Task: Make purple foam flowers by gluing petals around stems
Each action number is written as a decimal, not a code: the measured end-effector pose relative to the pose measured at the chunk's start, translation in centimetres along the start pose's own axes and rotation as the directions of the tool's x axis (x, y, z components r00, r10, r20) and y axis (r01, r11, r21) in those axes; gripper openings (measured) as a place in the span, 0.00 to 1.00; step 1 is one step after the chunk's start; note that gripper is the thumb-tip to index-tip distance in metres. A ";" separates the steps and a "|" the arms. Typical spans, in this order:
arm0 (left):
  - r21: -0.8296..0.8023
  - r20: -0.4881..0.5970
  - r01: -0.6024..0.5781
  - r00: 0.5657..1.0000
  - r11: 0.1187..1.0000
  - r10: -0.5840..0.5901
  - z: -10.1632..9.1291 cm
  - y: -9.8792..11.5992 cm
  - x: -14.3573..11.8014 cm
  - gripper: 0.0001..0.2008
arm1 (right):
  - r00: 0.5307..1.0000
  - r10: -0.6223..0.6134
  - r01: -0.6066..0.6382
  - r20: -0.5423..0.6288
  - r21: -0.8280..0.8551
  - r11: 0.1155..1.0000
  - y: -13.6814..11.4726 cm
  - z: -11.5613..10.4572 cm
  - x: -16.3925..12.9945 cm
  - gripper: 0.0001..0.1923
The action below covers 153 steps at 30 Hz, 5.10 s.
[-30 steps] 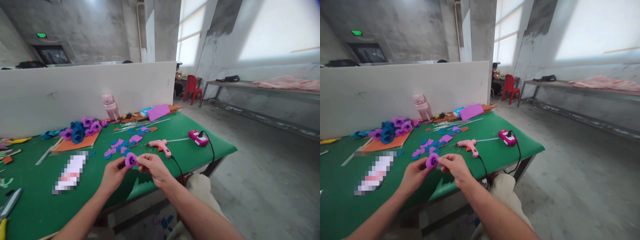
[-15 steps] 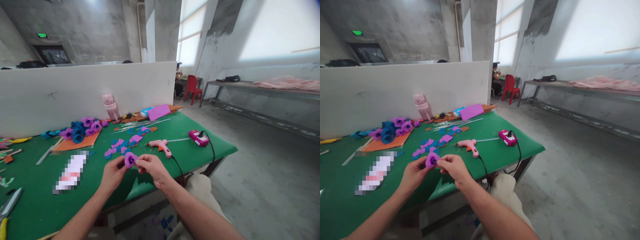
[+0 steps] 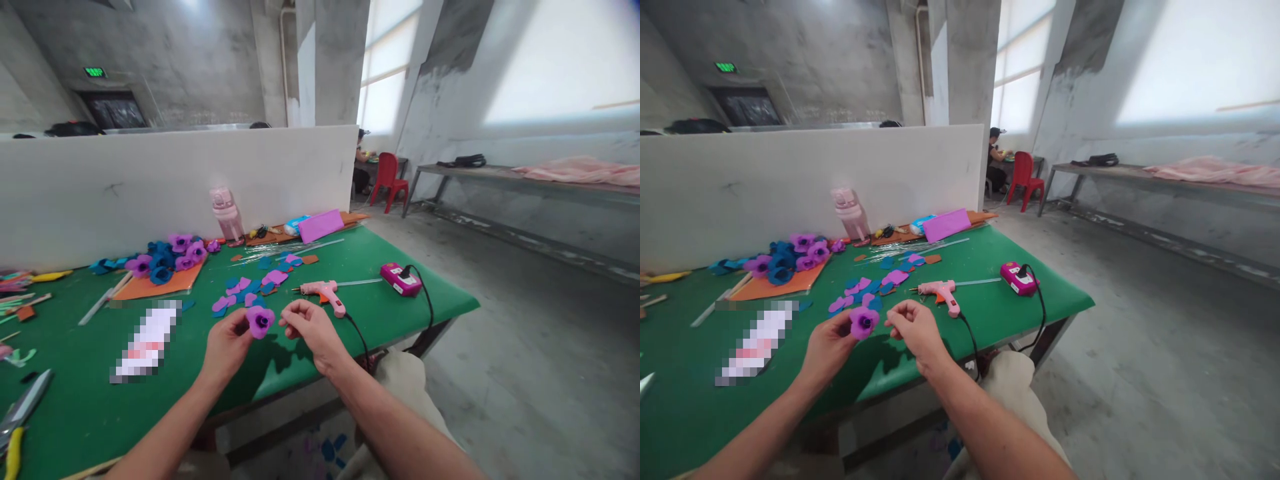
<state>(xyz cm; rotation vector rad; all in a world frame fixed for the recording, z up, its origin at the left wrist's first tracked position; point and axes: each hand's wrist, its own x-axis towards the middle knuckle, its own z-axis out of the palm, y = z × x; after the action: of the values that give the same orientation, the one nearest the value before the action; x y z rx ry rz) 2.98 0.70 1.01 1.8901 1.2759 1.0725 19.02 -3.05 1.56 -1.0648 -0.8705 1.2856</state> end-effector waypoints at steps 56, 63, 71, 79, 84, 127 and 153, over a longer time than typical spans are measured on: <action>-0.493 -0.133 0.094 0.974 0.865 -0.181 0.2 0.4 0.5 0.09 | 0.989 -0.109 0.109 0.096 0.001 0.994 1.2 3.1 -1.9 0.10; -0.288 -0.250 -0.060 0.968 0.956 -0.015 0.2 -0.3 0.9 0.06 | 0.995 0.089 -0.096 0.035 0.367 0.925 1.4 4.4 -1.8 0.13; -0.205 -0.216 -0.070 0.976 0.976 0.025 0.2 -0.4 0.8 0.05 | 0.991 0.131 -0.119 -0.003 0.395 0.911 1.3 4.3 -1.6 0.13; -0.308 0.002 -0.045 0.999 0.950 0.048 0.5 0.0 0.9 0.12 | 0.998 0.028 -0.010 -0.060 0.273 0.962 0.9 3.0 -0.6 0.13; -0.224 0.041 -0.033 0.998 0.974 0.043 0.0 -0.1 0.8 0.09 | 0.997 0.003 0.011 -0.078 0.172 0.985 0.5 2.5 -0.5 0.14; -0.273 0.037 0.001 0.999 0.962 0.010 0.1 -0.1 0.7 0.06 | 0.997 0.070 -0.056 -0.043 0.264 0.963 1.0 2.5 -0.4 0.15; -0.324 0.055 0.021 0.998 0.946 -0.004 0.4 -0.6 0.8 0.05 | 0.992 0.123 -0.118 0.008 0.351 0.929 1.0 2.2 -0.6 0.13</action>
<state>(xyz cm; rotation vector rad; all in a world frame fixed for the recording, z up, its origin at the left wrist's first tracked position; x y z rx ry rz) 3.27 1.62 0.53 1.6477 1.0082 1.1394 16.54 -3.38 1.35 -0.8495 -0.5416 1.4703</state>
